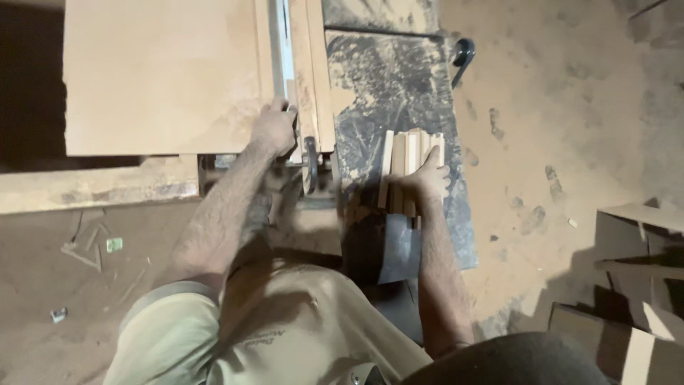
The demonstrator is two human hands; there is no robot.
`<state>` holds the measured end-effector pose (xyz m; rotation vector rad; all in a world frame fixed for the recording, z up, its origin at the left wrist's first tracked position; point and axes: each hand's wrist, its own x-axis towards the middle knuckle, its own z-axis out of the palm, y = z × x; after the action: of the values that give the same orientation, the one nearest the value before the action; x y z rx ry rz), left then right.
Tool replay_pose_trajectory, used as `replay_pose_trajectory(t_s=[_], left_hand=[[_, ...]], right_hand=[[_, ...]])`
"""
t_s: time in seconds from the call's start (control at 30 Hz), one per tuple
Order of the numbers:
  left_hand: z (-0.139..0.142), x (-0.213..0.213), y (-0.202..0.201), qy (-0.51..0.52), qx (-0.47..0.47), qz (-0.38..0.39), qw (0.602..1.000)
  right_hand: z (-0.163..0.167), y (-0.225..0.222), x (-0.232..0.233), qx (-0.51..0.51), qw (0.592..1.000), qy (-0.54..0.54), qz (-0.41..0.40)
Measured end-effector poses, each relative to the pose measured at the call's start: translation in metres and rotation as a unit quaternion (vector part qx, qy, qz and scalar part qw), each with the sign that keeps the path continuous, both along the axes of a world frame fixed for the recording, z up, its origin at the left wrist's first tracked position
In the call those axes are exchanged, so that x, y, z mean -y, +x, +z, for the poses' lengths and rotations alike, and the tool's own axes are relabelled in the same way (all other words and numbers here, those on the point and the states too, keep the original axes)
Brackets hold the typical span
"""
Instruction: The person cuts small wooden strips into shorter pieces on a table saw, pushing each strip along the fence by hand and stacking the cut pieces on the saw table. At the end the person gathers the cut pieces and places them into a plastic bucket.
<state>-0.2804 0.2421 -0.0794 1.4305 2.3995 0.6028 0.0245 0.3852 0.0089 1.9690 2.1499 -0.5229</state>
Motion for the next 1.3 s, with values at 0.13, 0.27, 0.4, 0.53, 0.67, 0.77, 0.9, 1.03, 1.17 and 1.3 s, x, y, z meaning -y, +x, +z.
replay_pose_trajectory(t_s=[0.13,0.27,0.4,0.53,0.67,0.77,0.9,1.03,1.17,1.3], left_hand=[[0.021,0.011,0.003,-0.125,-0.041,-0.040,0.991],[0.027,-0.005,-0.007,-0.092,-0.067,-0.031,0.993],[0.017,-0.036,-0.038,-0.121,-0.097,-0.037,0.987],[0.006,-0.071,-0.075,-0.112,-0.117,-0.036,0.986],[-0.003,-0.094,-0.106,-0.121,-0.108,-0.049,0.986],[-0.001,-0.114,-0.125,-0.127,-0.102,-0.055,0.985],[0.010,-0.143,-0.159,-0.137,-0.071,-0.045,0.987],[0.001,-0.181,-0.202,-0.143,-0.038,-0.048,0.988],[-0.009,-0.230,-0.264,-0.115,0.010,-0.041,0.992],[0.015,-0.283,-0.334,-0.117,-0.023,-0.036,0.992]], right_hand=[[-0.007,0.004,0.004,-0.006,1.000,0.016,0.001],[-0.010,0.008,0.007,-0.009,0.999,0.041,0.017],[-0.010,0.009,0.005,-0.015,0.998,0.046,0.027],[-0.015,0.010,0.001,-0.005,1.000,0.030,0.001],[-0.021,0.015,0.002,-0.013,0.999,0.044,0.017],[-0.025,0.019,0.004,-0.026,0.998,0.052,0.018],[-0.029,0.021,0.005,-0.024,0.997,0.074,0.025],[-0.035,0.026,0.003,-0.019,0.997,0.069,0.010],[-0.039,0.030,0.006,-0.006,0.996,0.087,0.016],[-0.036,0.026,0.005,-0.014,0.996,0.082,0.011]])
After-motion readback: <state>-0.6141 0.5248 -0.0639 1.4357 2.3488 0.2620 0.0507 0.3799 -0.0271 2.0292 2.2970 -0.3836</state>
